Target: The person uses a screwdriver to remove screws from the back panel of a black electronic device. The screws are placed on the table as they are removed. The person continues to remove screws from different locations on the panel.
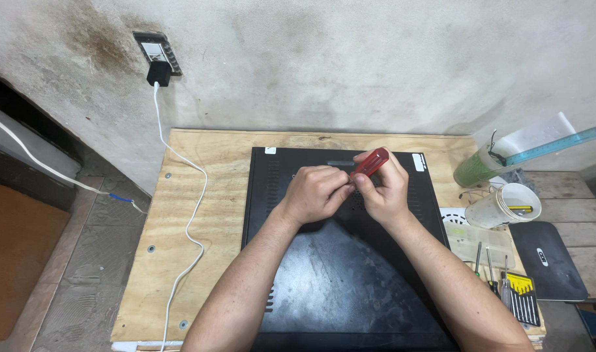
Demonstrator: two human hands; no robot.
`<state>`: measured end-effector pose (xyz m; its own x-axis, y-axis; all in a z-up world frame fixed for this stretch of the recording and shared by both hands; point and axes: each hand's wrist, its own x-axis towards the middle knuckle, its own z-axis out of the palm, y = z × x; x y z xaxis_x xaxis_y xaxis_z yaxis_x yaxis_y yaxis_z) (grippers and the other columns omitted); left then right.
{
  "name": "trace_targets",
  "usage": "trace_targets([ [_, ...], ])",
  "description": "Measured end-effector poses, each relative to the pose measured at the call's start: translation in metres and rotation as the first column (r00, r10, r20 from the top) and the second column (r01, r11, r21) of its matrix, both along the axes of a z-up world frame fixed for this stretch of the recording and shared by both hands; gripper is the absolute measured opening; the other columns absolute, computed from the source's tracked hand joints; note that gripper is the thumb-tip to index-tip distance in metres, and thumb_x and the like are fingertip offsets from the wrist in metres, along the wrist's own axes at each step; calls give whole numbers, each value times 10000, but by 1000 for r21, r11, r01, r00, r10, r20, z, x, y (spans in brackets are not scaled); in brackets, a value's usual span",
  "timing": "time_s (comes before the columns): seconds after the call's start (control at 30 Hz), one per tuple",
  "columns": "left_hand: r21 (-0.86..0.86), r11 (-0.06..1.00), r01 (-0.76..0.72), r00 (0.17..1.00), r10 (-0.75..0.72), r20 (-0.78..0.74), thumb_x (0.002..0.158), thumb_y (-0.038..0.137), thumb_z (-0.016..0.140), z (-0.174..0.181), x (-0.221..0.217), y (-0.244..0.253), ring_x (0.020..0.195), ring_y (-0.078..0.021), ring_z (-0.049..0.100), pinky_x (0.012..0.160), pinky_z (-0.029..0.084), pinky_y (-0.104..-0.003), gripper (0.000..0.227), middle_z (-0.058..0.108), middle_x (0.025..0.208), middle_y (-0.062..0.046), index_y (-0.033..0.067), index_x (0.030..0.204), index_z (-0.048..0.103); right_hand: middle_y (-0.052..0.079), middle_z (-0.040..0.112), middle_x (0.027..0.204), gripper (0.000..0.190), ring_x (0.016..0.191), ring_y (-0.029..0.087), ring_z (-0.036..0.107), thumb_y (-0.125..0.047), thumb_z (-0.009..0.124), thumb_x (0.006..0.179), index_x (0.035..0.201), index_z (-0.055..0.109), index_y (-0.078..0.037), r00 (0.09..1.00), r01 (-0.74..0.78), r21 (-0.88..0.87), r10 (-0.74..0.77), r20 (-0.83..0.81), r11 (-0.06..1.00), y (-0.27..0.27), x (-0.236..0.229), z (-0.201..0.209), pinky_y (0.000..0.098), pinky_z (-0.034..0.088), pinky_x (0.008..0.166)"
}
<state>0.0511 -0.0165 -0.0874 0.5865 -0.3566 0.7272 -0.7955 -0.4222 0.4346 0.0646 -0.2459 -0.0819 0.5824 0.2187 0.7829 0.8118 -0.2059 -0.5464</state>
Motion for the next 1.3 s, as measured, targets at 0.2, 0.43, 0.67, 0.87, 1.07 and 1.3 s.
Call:
trace_targets([
  [0.2,2,1000,14,1000,-14,-25,1220,300,737,-8,2,3,634,-285,768,625,684,-375,318,746,678,-70,177,928,754,143,735,1073,547,899,292,843,-491,714,1296,1365,855,33,999,-18,-15,17,-28,1000,3,-5,6,428,722,774],
  [0.43,13,1000,12,999,-11,-31,1213,295,763,-12,4,6,597,-287,747,601,676,-378,365,715,646,-81,176,871,715,141,746,1069,513,899,292,854,-467,739,1293,1340,865,29,1000,-14,-43,13,-28,999,7,-7,12,442,731,770],
  [0.67,-1,1000,10,999,-10,-45,1199,269,779,-11,7,3,594,-295,749,599,677,-386,361,720,643,-94,170,859,708,147,771,1086,522,914,306,845,-487,743,1285,1321,867,18,1000,1,-63,-1,-14,998,7,-4,10,446,723,768],
  [0.87,-25,1000,17,997,-19,-78,1182,260,797,-13,7,1,570,-278,737,589,668,-376,372,713,619,-74,183,834,693,148,766,1075,538,906,314,838,-504,723,1286,1326,864,14,1000,11,-78,-13,-26,997,6,-7,12,448,718,759],
  [1.07,-59,998,22,997,-26,-71,1187,287,794,-10,6,1,579,-302,735,580,657,-399,389,697,626,-86,182,832,673,160,767,1082,530,881,323,849,-494,731,1285,1323,856,20,999,-1,-85,-3,-41,996,6,-5,12,445,725,739],
  [1.3,-74,996,43,994,-50,-95,1184,264,804,-6,5,2,565,-287,718,573,642,-380,384,696,619,-81,181,826,690,148,750,1066,523,870,310,880,-471,738,1280,1323,848,38,998,-34,-54,30,-60,998,6,-4,11,437,748,740],
])
